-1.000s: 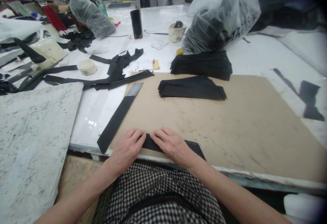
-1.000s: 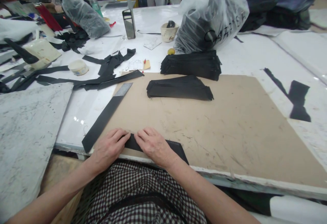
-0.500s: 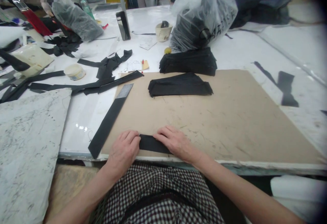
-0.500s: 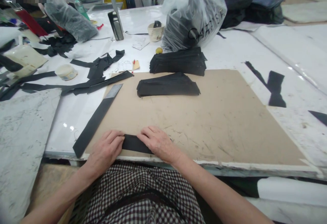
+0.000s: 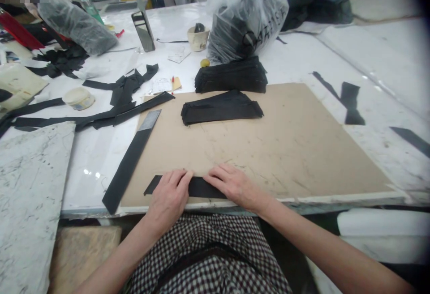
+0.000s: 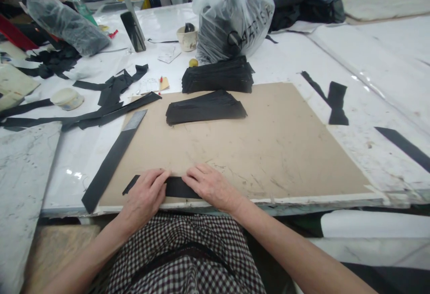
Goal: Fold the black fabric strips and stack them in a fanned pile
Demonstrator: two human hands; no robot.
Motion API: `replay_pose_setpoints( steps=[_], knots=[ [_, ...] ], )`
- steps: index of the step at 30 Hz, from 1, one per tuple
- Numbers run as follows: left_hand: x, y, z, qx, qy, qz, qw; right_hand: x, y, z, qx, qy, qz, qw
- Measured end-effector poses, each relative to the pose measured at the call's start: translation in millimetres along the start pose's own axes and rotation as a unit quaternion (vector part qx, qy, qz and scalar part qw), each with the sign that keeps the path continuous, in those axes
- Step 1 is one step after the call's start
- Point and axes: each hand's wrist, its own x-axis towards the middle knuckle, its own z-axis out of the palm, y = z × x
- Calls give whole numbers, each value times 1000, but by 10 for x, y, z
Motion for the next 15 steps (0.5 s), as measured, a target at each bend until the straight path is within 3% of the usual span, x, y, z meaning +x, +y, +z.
replay_pose_setpoints(
  steps=[6, 15],
  knots=[
    [64, 118, -7, 32, -22, 41, 998, -95, 5, -49, 9, 4, 15, 1000],
    [263, 373, 145, -38, 9, 18, 999, -253, 36, -66, 11, 33, 89, 995]
  ],
)
